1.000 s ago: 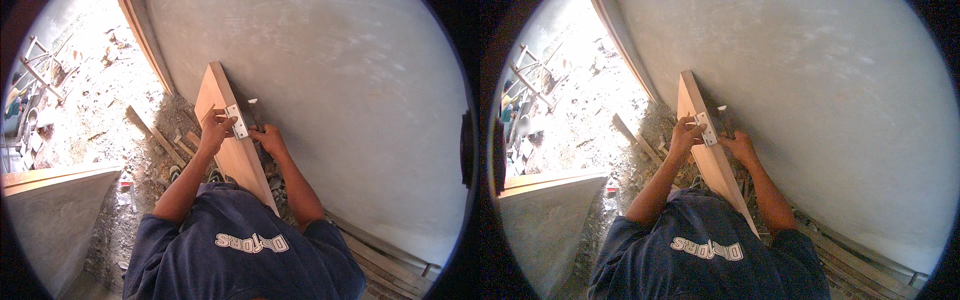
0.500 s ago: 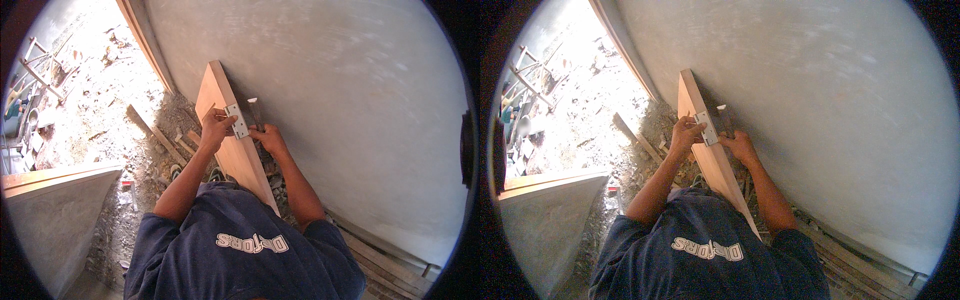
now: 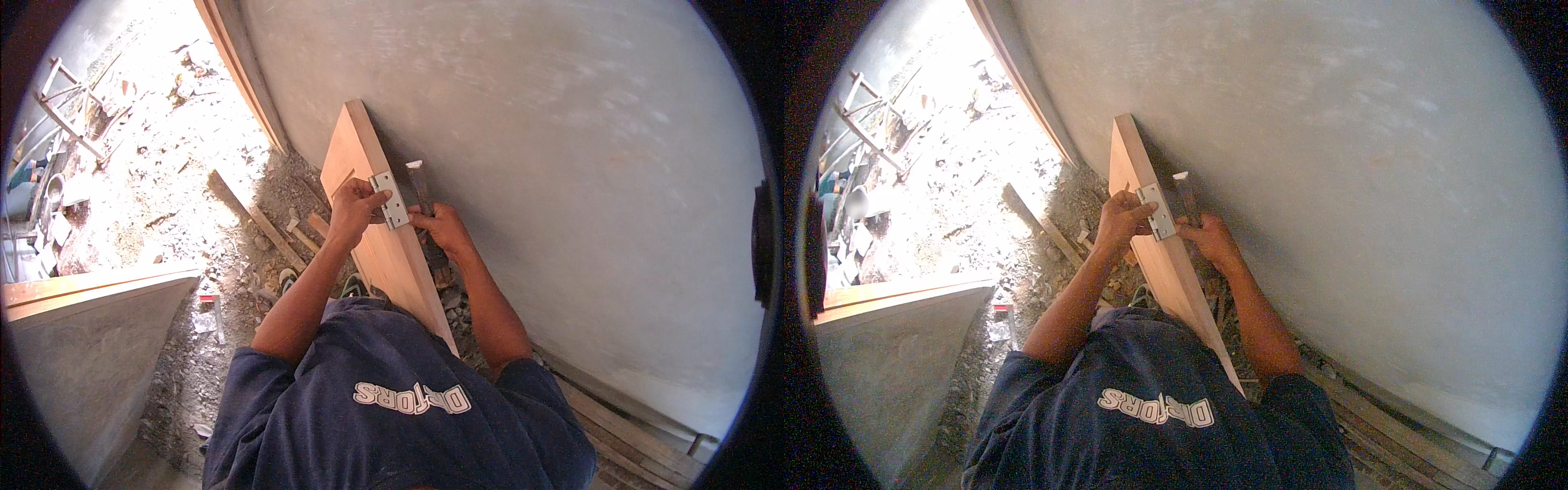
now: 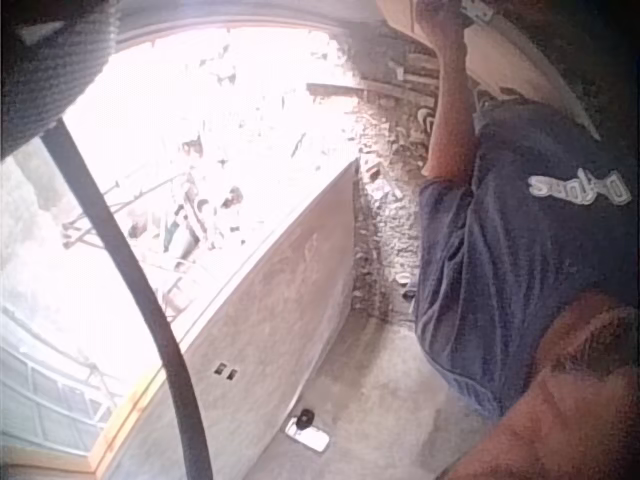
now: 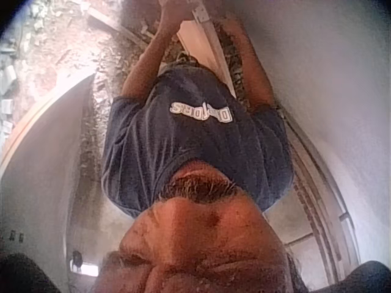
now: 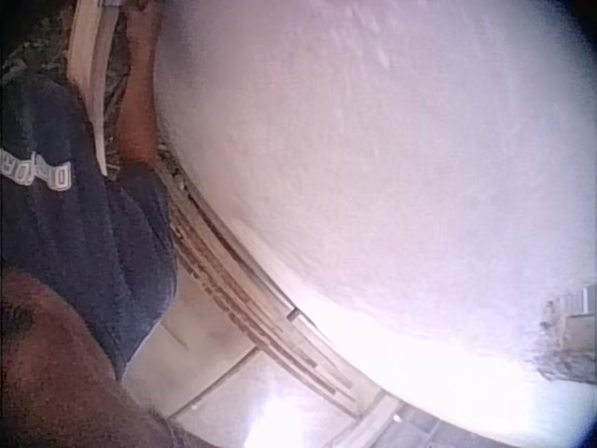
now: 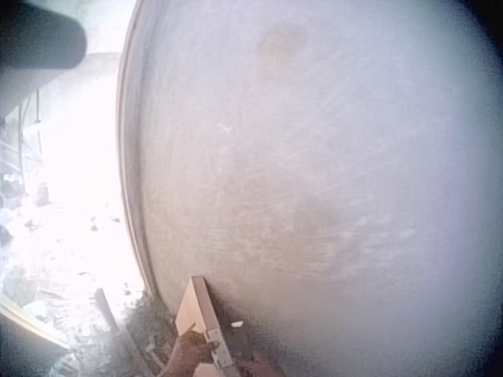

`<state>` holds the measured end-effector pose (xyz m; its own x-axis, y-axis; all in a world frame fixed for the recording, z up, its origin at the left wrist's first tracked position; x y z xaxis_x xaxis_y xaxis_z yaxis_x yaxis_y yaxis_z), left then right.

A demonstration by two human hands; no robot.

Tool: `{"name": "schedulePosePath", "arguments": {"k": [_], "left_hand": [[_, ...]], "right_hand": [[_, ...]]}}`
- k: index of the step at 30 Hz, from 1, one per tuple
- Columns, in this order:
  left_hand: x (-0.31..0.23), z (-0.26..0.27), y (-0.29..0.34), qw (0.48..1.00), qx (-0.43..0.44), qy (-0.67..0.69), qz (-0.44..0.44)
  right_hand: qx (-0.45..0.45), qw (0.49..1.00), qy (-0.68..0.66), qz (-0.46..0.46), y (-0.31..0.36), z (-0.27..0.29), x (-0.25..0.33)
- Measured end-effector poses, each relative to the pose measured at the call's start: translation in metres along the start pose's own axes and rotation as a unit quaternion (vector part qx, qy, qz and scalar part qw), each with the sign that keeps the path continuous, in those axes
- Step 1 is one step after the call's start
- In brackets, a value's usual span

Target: The person positions a wooden door against a wall and uses a hammer to drive nails into a metal hinge attached to the door. They repeatedly adjust the door and hinge, then use a chisel to carve a recess for the hinge plate before continuing to secure it with nails.

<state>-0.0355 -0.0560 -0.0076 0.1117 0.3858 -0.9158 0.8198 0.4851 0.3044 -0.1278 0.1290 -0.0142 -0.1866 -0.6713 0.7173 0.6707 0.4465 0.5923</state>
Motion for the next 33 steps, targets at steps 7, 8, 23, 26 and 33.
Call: {"name": "schedulePosePath", "arguments": {"k": [7,8,23,26,33], "left_hand": [[0.005,0.003,-0.002,1.000,-0.002,-0.021,0.007],[0.004,0.004,-0.001,1.000,-0.008,-0.027,0.000],[-0.031,-0.017,0.005,0.930,-0.072,-0.341,-0.118],[-0.035,-0.011,0.008,0.935,-0.042,-0.329,-0.126],[-0.008,0.007,0.012,0.997,0.021,-0.060,-0.036]], "right_hand": [[0.007,1.000,-0.020,0.005,0.000,-0.001,0.000],[0.003,1.000,-0.010,0.012,0.000,0.000,0.000],[-0.020,0.999,-0.044,0.023,-0.009,-0.001,-0.012],[-0.013,0.999,-0.030,-0.008,0.001,0.000,-0.001],[-0.017,1.000,-0.002,0.002,-0.004,0.005,-0.005]]}}
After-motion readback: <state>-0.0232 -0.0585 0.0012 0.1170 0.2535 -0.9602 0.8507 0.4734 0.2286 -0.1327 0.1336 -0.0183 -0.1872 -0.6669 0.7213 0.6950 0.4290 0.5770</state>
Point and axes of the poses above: each hand's wrist, its own y-axis away from the middle knuckle, its own z-axis out of the back of the hand, x = y × z, the point moved 8 cm from there along -y, towards the middle knuckle, and after that the axes turned 7 degrees about -z, right-handed, at the moved point
